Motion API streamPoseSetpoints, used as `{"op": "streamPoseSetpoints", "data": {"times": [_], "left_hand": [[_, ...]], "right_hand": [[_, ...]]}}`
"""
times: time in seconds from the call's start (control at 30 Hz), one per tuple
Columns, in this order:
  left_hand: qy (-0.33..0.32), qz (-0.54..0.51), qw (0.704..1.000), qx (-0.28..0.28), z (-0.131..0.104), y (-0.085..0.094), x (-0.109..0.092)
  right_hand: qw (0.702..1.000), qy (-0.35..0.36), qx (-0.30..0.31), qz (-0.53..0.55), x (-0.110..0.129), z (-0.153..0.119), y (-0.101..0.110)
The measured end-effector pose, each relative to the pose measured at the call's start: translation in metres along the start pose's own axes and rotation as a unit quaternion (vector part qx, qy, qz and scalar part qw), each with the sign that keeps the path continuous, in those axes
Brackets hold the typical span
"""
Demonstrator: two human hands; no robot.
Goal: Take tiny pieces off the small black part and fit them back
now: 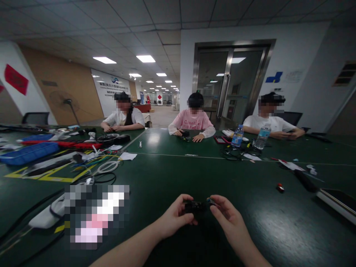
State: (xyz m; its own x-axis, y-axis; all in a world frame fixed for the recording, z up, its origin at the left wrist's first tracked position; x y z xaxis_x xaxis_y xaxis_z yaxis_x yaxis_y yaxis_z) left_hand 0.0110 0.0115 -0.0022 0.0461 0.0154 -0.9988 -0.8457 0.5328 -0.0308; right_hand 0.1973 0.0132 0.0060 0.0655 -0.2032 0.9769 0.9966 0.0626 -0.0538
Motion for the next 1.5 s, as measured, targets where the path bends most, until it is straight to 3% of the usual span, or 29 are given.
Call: {"op": "streamPoseSetpoints", "data": {"times": [0.37, 0.77, 1.13, 1.5], "left_hand": [[0.01, 0.002, 1.0, -0.004, 0.0, 0.002, 0.003], [0.018, -0.005, 1.0, 0.001, -0.001, 0.0, -0.002], [0.025, 0.018, 0.999, 0.009, -0.001, 0.002, 0.0], [0.017, 0.02, 1.0, 0.005, 0.0, 0.001, 0.004]], "right_hand": [[0.985, -0.03, -0.097, 0.143, 0.003, 0.003, 0.01], [0.963, -0.051, -0.144, 0.221, 0.005, 0.002, 0.012], [0.973, -0.056, -0.125, 0.186, 0.002, 0.0, 0.008], [0.991, -0.064, -0.048, 0.11, -0.001, -0.002, 0.0]]}}
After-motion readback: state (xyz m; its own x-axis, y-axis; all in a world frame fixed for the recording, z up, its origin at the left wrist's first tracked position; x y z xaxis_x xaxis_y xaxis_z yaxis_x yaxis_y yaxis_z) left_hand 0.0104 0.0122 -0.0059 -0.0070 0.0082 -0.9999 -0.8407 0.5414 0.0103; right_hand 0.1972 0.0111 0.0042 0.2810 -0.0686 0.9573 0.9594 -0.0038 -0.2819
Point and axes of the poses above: each hand's wrist, its own z-axis towards the middle knuckle, its own y-axis out of the back of the hand, x = y × z, the point moved 3 cm from there along z, towards the middle knuckle, and after that the axes turned 11 degrees about z, right-handed, at the moved point
